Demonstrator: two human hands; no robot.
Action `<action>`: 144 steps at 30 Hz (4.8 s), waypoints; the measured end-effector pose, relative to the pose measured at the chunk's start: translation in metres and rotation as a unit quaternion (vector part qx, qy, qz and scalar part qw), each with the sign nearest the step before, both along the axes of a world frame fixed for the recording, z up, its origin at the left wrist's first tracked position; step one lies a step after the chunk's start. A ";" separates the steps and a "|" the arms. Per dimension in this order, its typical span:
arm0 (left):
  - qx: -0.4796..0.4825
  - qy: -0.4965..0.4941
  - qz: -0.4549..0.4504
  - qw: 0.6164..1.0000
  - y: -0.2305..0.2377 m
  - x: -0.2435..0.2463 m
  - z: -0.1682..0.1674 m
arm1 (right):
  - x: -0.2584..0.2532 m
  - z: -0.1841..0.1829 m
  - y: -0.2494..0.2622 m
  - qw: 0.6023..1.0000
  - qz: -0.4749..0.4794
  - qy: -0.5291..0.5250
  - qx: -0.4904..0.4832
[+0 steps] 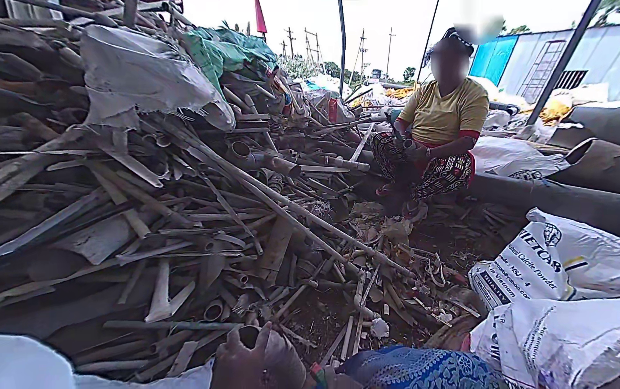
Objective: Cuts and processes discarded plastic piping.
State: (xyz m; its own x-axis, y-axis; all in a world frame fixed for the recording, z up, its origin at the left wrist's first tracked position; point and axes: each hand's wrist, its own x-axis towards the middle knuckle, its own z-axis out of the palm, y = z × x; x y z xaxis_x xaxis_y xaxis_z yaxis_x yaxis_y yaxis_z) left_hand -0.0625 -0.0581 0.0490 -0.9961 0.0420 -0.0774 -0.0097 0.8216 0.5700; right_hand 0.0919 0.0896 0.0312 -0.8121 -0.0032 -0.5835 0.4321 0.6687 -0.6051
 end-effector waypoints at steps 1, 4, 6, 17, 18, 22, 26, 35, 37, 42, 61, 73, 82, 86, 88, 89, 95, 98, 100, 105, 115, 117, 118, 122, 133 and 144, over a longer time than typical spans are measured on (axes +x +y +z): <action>0.004 0.004 0.007 1.000 0.000 -0.002 0.001 | -0.003 -0.005 0.004 1.000 -0.008 0.000 -0.010; 0.002 -0.006 0.000 1.000 -0.002 -0.002 0.012 | -0.007 -0.018 0.010 1.000 -0.007 -0.010 -0.002; -0.007 -0.023 -0.018 1.000 -0.006 0.006 0.010 | 0.001 -0.021 0.006 0.999 0.001 -0.035 0.008; 0.024 -0.010 -0.067 0.997 -0.015 0.005 0.017 | 0.000 -0.011 0.011 0.869 -0.291 0.096 -0.389; 0.022 -0.010 -0.073 0.997 -0.016 0.005 0.017 | 0.001 -0.005 0.012 0.827 -0.321 0.075 -0.455; 0.027 -0.009 -0.088 0.996 -0.018 0.004 0.016 | 0.002 0.001 0.019 0.764 -0.352 0.049 -0.538; 0.049 -0.013 -0.112 0.992 -0.018 0.003 0.021 | 0.001 0.002 0.019 0.795 -0.357 0.075 -0.484; 0.125 0.044 -0.111 0.985 -0.024 0.001 0.000 | 0.001 -0.007 0.015 0.899 -0.218 0.379 -0.022; 0.127 0.065 -0.108 0.984 -0.023 0.004 -0.001 | 0.002 -0.004 0.005 0.876 -0.222 0.428 -0.018; 0.082 0.058 -0.135 0.986 -0.024 0.002 -0.004 | -0.002 0.007 0.001 0.995 -0.038 0.087 0.042; 0.082 0.068 -0.091 0.990 -0.016 0.005 -0.003 | -0.001 0.005 -0.005 0.997 -0.005 0.053 0.064; 0.112 0.071 -0.033 0.991 -0.012 0.011 0.002 | 0.007 0.034 -0.005 0.996 -0.008 0.079 0.033; 0.163 0.104 -0.120 0.974 -0.026 0.003 -0.012 | 0.010 0.030 -0.007 0.997 -0.011 0.081 0.003; 0.173 0.109 -0.154 0.967 -0.031 -0.001 -0.020 | 0.022 0.019 -0.018 0.967 -0.044 0.249 0.032; 0.173 0.105 -0.164 0.965 -0.032 -0.003 -0.022 | 0.010 0.016 -0.011 0.998 0.001 0.059 0.006; 0.176 0.098 -0.164 0.966 -0.032 -0.003 -0.022 | 0.005 0.013 -0.007 1.000 -0.004 0.023 -0.006; 0.164 0.099 -0.164 0.968 -0.032 -0.001 -0.018 | 0.014 0.015 -0.007 0.981 -0.045 0.187 0.008; 0.160 0.092 -0.154 0.971 -0.029 -0.001 -0.016 | -0.001 0.002 0.000 1.000 -0.002 0.027 0.015; 0.162 0.084 -0.139 0.973 -0.027 -0.002 -0.013 | -0.001 0.011 -0.001 0.995 -0.031 0.090 0.002; 0.141 0.087 -0.075 0.983 -0.020 0.001 -0.012 | 0.001 0.000 -0.006 0.999 -0.010 0.038 0.002; 0.087 0.074 -0.008 0.993 -0.001 0.010 0.001 | 0.006 -0.001 -0.005 0.999 -0.026 0.023 -0.019; 0.078 0.075 -0.001 0.994 0.001 0.008 0.003 | 0.006 0.010 -0.002 0.996 -0.048 0.073 -0.022; 0.072 0.074 0.005 0.995 0.001 0.009 0.003 | 0.009 0.016 -0.002 0.992 -0.052 0.112 -0.024; 0.055 0.059 0.030 0.996 0.006 0.010 0.005 | 0.010 0.004 -0.007 0.999 -0.002 0.044 -0.023; 0.093 0.034 0.007 0.995 -0.007 0.000 0.004 | 0.002 0.001 0.011 0.998 -0.049 0.036 -0.002; 0.131 0.037 -0.146 0.980 -0.028 -0.013 -0.013 | 0.003 0.013 0.003 0.988 -0.039 0.149 0.010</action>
State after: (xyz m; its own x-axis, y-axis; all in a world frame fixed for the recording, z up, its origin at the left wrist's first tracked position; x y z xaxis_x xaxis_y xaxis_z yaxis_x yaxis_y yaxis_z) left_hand -0.0751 -0.0866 0.0363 -0.9411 0.3351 0.0458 0.2534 0.6090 0.7516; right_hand 0.0952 0.0928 0.0445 -0.9449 0.0755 -0.3186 0.2882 0.6539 -0.6995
